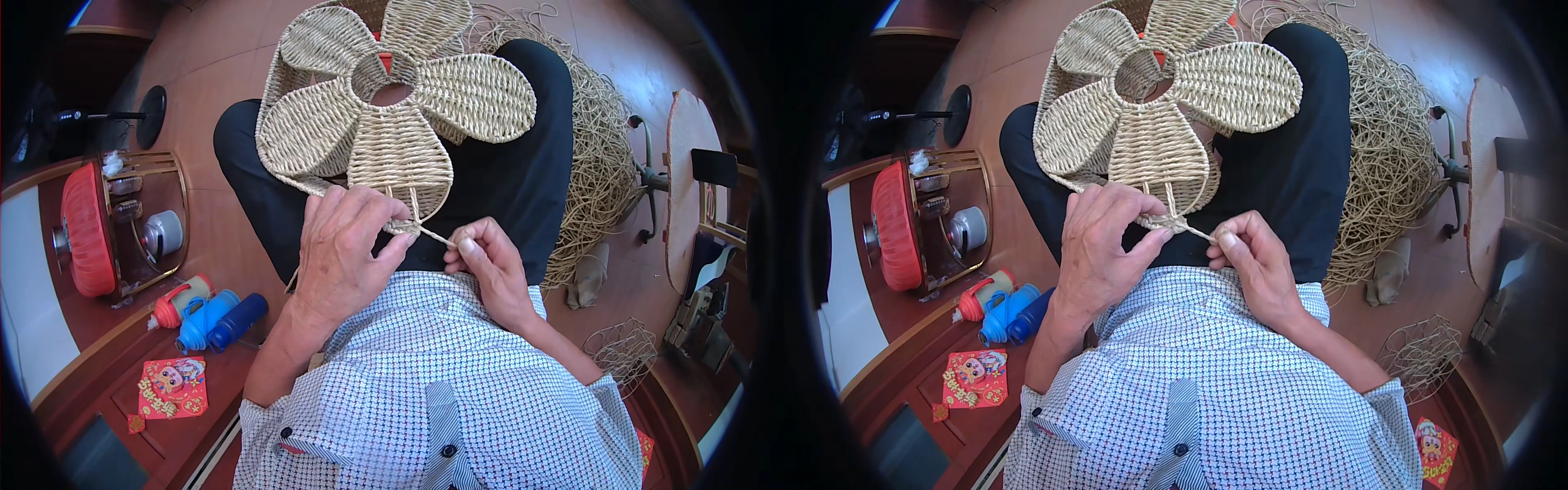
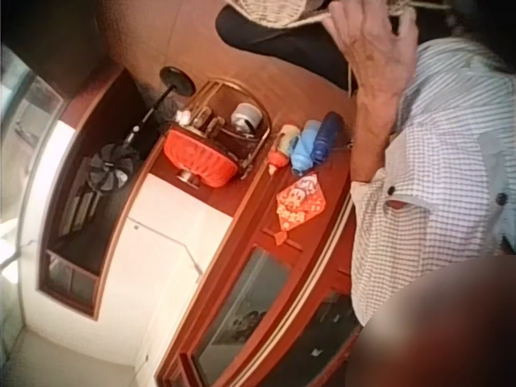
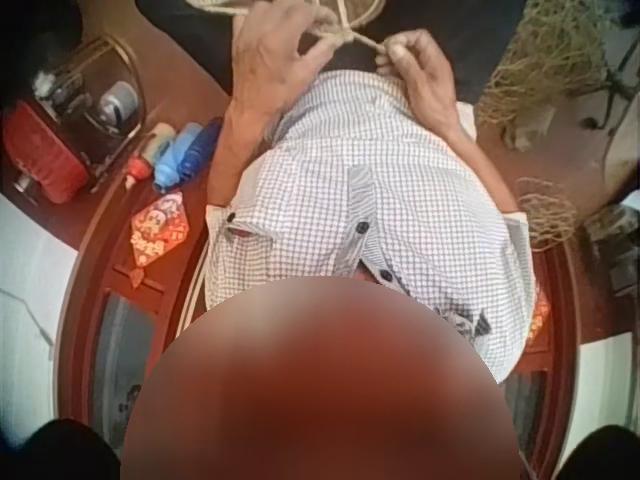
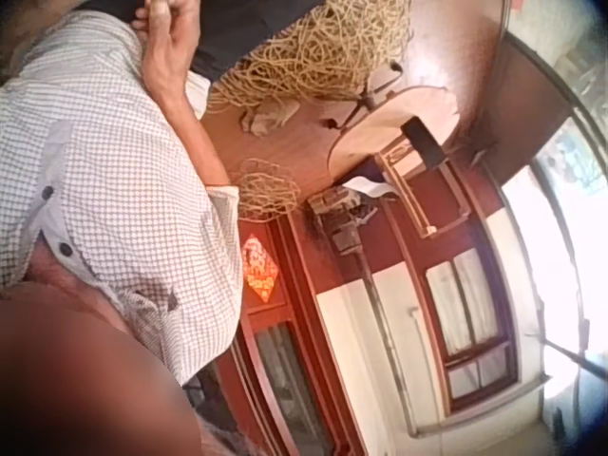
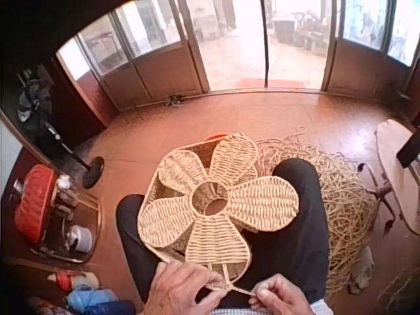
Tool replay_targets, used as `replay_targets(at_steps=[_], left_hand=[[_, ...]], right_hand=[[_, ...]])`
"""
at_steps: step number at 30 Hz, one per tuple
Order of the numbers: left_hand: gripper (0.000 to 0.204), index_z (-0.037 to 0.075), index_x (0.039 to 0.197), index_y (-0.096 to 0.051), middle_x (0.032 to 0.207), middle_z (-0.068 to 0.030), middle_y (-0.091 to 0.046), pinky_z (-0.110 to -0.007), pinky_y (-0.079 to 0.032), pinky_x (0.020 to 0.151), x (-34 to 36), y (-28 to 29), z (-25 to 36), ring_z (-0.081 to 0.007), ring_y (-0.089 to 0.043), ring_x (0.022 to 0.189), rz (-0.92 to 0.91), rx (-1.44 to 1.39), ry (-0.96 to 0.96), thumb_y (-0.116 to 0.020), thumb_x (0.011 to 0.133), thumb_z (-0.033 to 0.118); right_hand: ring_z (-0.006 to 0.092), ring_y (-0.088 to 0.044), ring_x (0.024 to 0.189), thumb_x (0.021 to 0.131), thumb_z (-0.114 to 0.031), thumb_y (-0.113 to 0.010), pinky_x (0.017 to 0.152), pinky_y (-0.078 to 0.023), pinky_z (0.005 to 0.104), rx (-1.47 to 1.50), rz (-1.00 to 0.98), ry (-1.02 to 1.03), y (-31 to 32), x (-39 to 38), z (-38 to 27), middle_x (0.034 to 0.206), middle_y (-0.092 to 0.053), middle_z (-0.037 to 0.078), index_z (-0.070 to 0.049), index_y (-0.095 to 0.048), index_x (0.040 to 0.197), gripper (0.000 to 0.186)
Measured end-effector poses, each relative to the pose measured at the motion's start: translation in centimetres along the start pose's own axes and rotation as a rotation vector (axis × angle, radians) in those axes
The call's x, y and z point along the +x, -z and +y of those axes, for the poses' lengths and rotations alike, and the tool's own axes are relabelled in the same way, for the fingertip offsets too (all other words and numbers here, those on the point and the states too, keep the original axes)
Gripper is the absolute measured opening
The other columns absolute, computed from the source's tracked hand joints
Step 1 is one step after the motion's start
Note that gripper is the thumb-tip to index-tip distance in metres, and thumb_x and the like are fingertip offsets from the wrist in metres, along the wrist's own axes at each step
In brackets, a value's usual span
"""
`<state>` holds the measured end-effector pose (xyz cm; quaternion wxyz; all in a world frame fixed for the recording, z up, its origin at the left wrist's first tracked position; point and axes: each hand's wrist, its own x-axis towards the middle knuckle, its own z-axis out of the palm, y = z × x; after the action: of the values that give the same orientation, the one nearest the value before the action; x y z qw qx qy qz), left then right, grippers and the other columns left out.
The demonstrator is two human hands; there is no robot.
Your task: Weaving dried plant fibers around a star-shaped wicker frame to create a basket or decorative item.
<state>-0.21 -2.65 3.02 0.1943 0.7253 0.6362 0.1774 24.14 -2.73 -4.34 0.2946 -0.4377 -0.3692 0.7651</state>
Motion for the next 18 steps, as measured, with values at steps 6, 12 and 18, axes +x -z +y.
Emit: replay_targets(at_steps=[6,12,18], left_hand=[[0.030,0.013,0.103,-0.075,0.100,-0.0007,-0.070,-0.041,-0.043,0.089,-0.2,-0.4,0.3,-0.0251,-0.065,0.097,0.043,0.042,-0.032,-0.091,0.079,0.019],[0.044,0.013,0.113,-0.072,0.109,-0.0023,-0.073,-0.041,-0.044,0.092,-1.9,-1.2,-0.2,-0.0256,-0.067,0.104,0.135,-0.037,-0.043,-0.094,0.075,0.016],[0.049,0.013,0.117,-0.072,0.112,-0.0040,-0.074,-0.042,-0.045,0.092,-2.4,-2.7,-0.7,-0.0268,-0.067,0.106,0.237,-0.027,-0.076,-0.096,0.074,0.015]], right_hand=[[0.0126,-0.066,0.095,0.114,-0.015,-0.062,0.089,-0.056,0.0288,-0.327,-0.031,0.100,0.1,-1.2,-0.3,0.105,-0.066,0.005,-0.002,-0.063,0.115,0.014],[0.0177,-0.068,0.100,0.111,-0.017,-0.067,0.092,-0.054,0.0337,-0.340,-0.287,0.076,-0.1,-1.8,-2.8,0.106,-0.069,0.007,-0.002,-0.067,0.113,0.016],[0.0236,-0.072,0.098,0.106,-0.013,-0.073,0.090,-0.057,0.0371,-0.419,-0.376,0.324,-1.3,-1.7,-3.4,0.105,-0.072,0.009,-0.002,-0.070,0.111,0.012]])
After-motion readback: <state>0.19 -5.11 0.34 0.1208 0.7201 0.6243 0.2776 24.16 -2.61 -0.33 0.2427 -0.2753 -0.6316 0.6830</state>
